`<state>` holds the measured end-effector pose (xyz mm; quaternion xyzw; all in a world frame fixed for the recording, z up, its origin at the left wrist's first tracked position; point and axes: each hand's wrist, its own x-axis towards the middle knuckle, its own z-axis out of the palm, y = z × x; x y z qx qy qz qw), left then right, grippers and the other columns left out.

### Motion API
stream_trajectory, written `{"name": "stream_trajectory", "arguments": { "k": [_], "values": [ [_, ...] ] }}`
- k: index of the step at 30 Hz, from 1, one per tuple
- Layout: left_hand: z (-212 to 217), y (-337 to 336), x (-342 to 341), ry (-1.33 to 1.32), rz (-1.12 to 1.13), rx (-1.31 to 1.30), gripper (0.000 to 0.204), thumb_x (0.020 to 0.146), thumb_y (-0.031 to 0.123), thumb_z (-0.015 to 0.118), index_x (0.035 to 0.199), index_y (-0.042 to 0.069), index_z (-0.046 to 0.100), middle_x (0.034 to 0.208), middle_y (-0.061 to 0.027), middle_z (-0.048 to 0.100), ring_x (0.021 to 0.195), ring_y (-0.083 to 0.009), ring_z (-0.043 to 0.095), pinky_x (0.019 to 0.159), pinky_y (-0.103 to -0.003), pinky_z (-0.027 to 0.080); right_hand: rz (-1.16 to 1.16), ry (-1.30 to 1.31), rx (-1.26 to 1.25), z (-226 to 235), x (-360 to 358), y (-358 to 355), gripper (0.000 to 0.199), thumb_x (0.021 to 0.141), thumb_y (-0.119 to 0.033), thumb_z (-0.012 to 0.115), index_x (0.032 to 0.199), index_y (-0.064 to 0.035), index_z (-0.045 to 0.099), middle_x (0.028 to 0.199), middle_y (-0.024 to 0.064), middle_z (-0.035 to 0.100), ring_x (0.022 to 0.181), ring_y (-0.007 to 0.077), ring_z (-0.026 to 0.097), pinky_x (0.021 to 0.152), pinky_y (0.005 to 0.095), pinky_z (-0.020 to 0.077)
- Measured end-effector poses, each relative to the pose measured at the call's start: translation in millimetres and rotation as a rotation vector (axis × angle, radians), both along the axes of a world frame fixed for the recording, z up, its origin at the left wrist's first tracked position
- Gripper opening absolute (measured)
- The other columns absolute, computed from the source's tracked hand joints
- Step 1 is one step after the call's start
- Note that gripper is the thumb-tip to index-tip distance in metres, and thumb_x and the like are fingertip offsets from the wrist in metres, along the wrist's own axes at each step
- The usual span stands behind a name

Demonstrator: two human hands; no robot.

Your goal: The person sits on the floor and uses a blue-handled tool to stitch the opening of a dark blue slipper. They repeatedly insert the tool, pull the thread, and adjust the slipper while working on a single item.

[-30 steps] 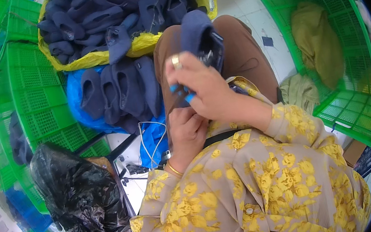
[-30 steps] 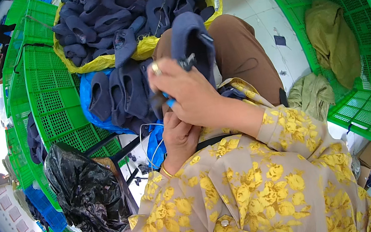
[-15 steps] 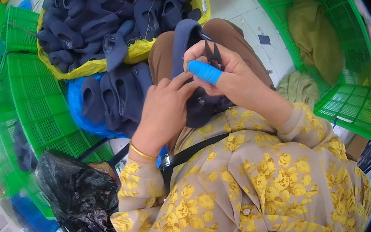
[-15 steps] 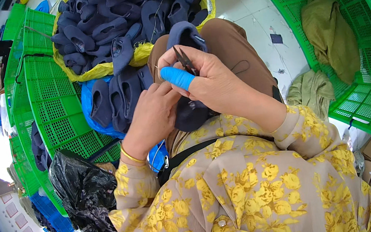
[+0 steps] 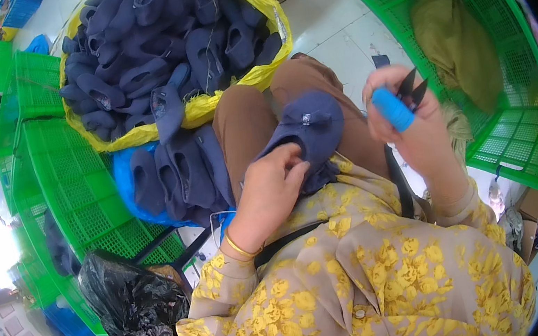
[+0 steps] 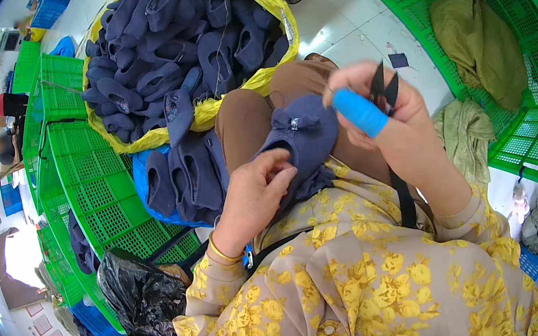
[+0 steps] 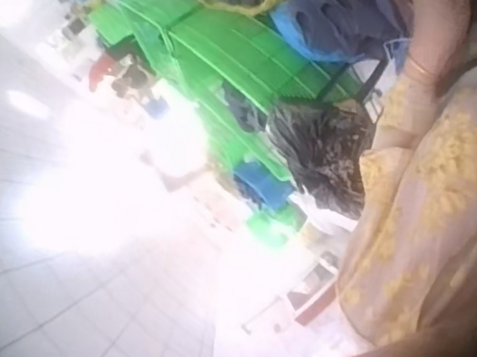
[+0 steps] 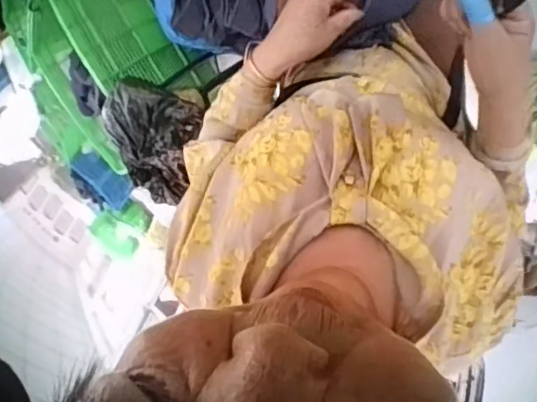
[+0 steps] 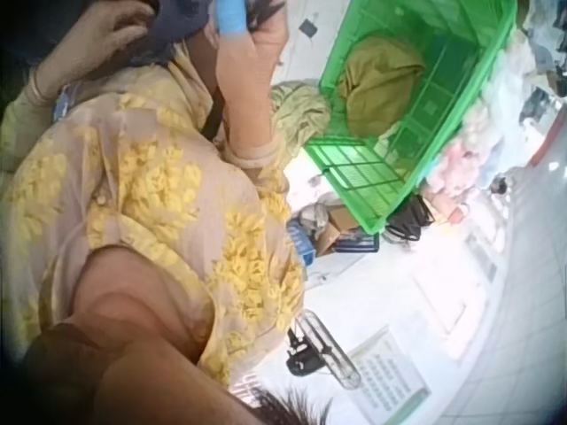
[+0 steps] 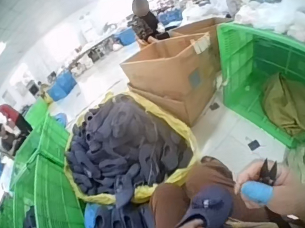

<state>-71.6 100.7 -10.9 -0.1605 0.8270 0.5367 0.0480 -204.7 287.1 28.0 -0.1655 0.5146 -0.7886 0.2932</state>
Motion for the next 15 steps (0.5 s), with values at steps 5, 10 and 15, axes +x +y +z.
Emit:
{"name": "stream_trajectory", "arguments": {
  "k": [5,10,15],
  "values": [
    [8,-35,-8,-0.085,0.181,-0.036,0.012,0.091,0.011,0.062,0.095,0.001,0.068,0.077,-0.0003,0.067,0.06,-0.0036,0.054,0.052,-0.019,0.043,-0.062,-0.193,0.11,-38,14,39,0.01,0.098,-0.007,0.053,0.107,-0.0036,0.059,0.069,-0.0038,0.046,0.053,0.0032,0.035,0.047,0.0202,0.0271],
    [-33,-79,-33,0.073,0.255,-0.332,0.012,0.084,0.012,0.066,0.09,0.001,0.066,0.082,-0.012,0.067,0.073,-0.025,0.066,0.069,-0.033,0.051,-0.075,-0.233,0.136,-51,19,42,0.01,0.098,-0.008,0.054,0.107,-0.0032,0.058,0.072,-0.003,0.047,0.056,0.0032,0.035,0.049,0.0202,0.0288],
    [-64,-71,-66,0.168,0.011,-0.763,0.016,0.077,0.019,0.072,0.086,0.008,0.065,0.09,-0.013,0.058,0.091,-0.0332,0.058,0.077,-0.043,0.049,-0.048,-0.198,0.188,-50,21,39,0.011,0.098,-0.007,0.054,0.107,-0.0037,0.058,0.076,-0.0026,0.048,0.061,0.0029,0.038,0.05,0.0197,0.0303]
  ]
}}
